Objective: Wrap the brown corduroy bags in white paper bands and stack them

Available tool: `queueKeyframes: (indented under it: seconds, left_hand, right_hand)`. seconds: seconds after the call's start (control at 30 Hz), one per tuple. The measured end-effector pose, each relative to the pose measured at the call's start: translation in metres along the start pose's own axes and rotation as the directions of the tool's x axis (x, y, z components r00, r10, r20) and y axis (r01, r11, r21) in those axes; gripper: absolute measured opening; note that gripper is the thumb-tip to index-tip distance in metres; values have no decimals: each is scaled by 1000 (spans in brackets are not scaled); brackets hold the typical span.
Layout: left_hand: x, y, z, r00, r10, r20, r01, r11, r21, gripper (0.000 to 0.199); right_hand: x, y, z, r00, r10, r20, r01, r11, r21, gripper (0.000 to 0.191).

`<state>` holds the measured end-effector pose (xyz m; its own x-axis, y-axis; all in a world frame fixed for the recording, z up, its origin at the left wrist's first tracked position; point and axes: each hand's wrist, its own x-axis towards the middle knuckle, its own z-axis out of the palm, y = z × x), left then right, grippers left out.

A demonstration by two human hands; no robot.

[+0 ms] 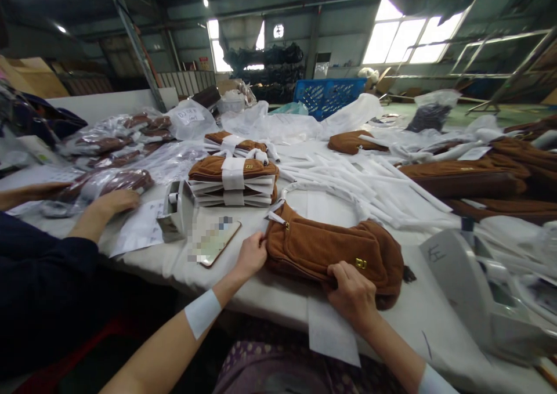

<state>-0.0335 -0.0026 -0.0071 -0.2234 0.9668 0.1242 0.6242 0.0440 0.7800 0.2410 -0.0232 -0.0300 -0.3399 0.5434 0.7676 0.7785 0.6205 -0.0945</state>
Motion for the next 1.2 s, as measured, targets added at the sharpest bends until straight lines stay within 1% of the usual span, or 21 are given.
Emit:
queueKeyframes:
  seconds: [0.1,0.17,0.23,0.27,0.3,0.33,0.37,0.4,0.43,0.47,0.5,0.53,0.6,0.67,0.77,0.83,0.9,1.0,1.03,1.13,1.2]
  left_hand:
    - [-3,-10,-8,992,49,-117,-37,995,96,18]
    - [-12,-9,-10,978,120,-170,-95,984,148,17]
    - [-26,-1,-9,952,203,-231,-163,970,183,15]
    - [-34,5,-8,932,261,-252,-212,956,204,15]
    - [-41,13,-7,904,352,-241,-293,923,248,14]
    - [-47,21,-6,863,472,-181,-403,859,316,16]
    - [-51,29,-5,798,598,-70,-530,753,390,19]
    - [-53,38,-4,713,698,72,-647,615,450,20]
    - [-52,45,-2,628,748,214,-734,477,483,20]
    - [-49,52,-1,569,754,328,-783,374,497,16]
    - [-45,57,-1,551,736,395,-799,327,505,11]
    - [-39,60,0,551,718,425,-800,311,513,6]
    - [-29,61,2,555,705,441,-797,299,525,7]
    - [-24,54,7,532,723,441,-806,273,526,13]
    - [-25,35,17,502,746,437,-817,244,522,25]
    - [-29,24,22,484,757,439,-825,228,517,30]
    - [-32,20,25,463,764,450,-836,207,508,31]
    - [-34,29,24,437,766,471,-847,175,502,27]
    - [-34,35,25,439,759,482,-848,171,503,24]
    - [-31,54,29,470,689,552,-852,191,487,20]
    - [-25,64,32,484,631,607,-861,218,460,18]
  right_hand:
    - [0,0,0,1000,-1,26,1,1000,6,11]
    - [-1,-1,1,999,6,33,-7,1000,23,11]
    - [-2,-1,2,999,20,34,-22,999,40,10]
    - [-3,-2,3,999,27,38,-29,999,44,10]
    - [-2,-2,3,998,34,44,-36,998,44,10]
    - [-1,-2,3,998,39,54,-41,998,42,10]
    - [2,-1,2,997,35,70,-38,999,37,10]
    - [5,0,0,996,21,92,-24,999,31,10]
    - [10,2,-3,993,-6,120,3,1000,24,10]
    - [14,5,-7,988,-43,150,41,999,18,10]
    - [19,8,-12,980,-87,180,86,996,16,9]
    - [23,12,-17,970,-129,204,129,992,16,8]
    - [25,20,-27,960,-172,220,175,985,4,10]
    - [18,25,-32,966,-158,203,166,986,-22,11]
    - [-1,26,-29,982,-105,155,116,991,-61,5]
    - [-11,23,-24,987,-96,127,106,992,-71,12]
    - [-15,21,-20,987,-112,115,121,990,-71,18]
    - [-12,21,-17,985,-120,125,128,990,-55,21]
    - [-10,21,-17,985,-108,131,115,992,-50,20]
    - [-8,21,-19,988,-46,146,54,997,-52,17]
    - [-11,16,-24,990,-27,138,37,997,-71,11]
